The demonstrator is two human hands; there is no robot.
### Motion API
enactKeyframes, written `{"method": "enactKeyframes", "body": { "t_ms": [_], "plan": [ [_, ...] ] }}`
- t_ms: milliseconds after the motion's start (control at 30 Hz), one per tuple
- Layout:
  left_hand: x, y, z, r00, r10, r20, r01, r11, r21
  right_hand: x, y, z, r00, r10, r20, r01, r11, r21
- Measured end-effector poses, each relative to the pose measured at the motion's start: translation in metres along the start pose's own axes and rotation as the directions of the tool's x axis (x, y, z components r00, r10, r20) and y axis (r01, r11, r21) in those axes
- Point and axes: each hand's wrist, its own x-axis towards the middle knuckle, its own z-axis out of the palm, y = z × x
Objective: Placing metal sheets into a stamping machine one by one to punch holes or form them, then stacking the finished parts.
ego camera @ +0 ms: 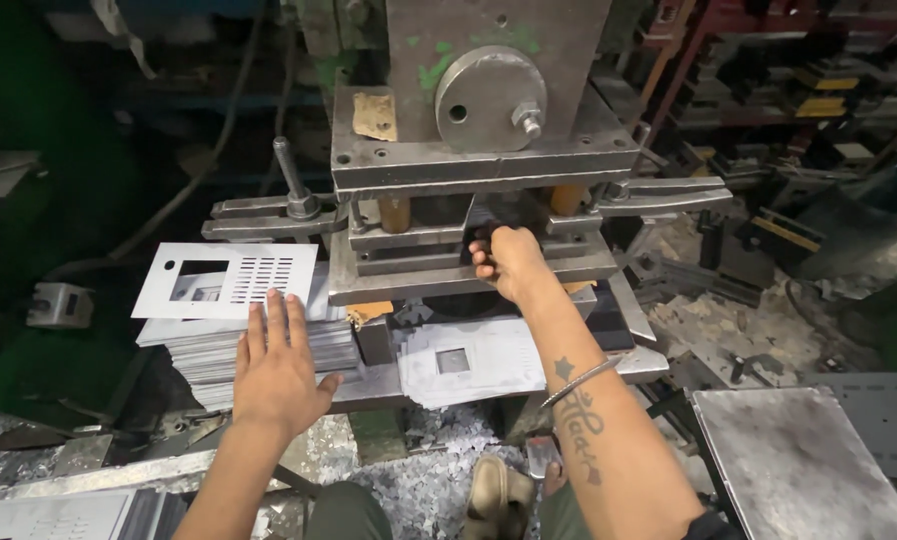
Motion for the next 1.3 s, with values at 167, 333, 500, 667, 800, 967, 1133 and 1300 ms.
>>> {"method": "enactKeyframes", "body": {
  "t_ms": [167, 333, 500, 667, 800, 967, 1133, 1300],
  "plan": [
    [0.0, -0.001, 0.001, 1.0, 0.008, -0.013, -0.008, 1.0, 0.003, -0.002, 0.001, 0.001, 1.0, -0.011, -0.001, 0.011, 1.0, -0.019],
    [-0.001, -0.002, 0.002, 1.0, 0.002, -0.003, -0.002, 1.0, 0.014, -0.006, -0.001, 0.002, 1.0, -0.005, -0.019, 0.004, 1.0, -0.028],
    [0.001, -0.002, 0.004, 1.0, 0.01, -0.019, -0.009, 1.0, 0.02, -0.012, -0.005, 0.006, 0.999, -0.018, -0.043, 0.016, 0.999, -0.052],
    [0.0, -0.003, 0.004, 1.0, 0.009, -0.029, -0.009, 1.0, 0.017, -0.017, -0.004, 0.009, 0.997, -0.033, -0.063, 0.029, 0.997, -0.068],
    [-0.001, 0.0, 0.0, 1.0, -0.002, -0.003, 0.002, 1.0, 0.026, -0.024, -0.011, 0.02, 0.991, -0.026, -0.134, 0.012, 0.995, -0.102],
    [-0.001, -0.002, 0.005, 1.0, -0.009, -0.018, 0.009, 1.0, 0.0, -0.019, -0.004, 0.002, 0.998, 0.021, -0.052, -0.017, 0.997, 0.07],
    [0.001, -0.005, 0.009, 0.999, -0.007, -0.033, 0.007, 1.0, 0.001, -0.086, 0.058, -0.031, 0.956, -0.283, 0.082, 0.269, 0.952, 0.146],
    [0.005, -0.006, 0.021, 0.984, 0.017, -0.179, -0.001, 0.996, 0.088, -0.173, 0.111, -0.054, 0.969, -0.221, -0.108, 0.24, 0.948, 0.208]
  ]
}}
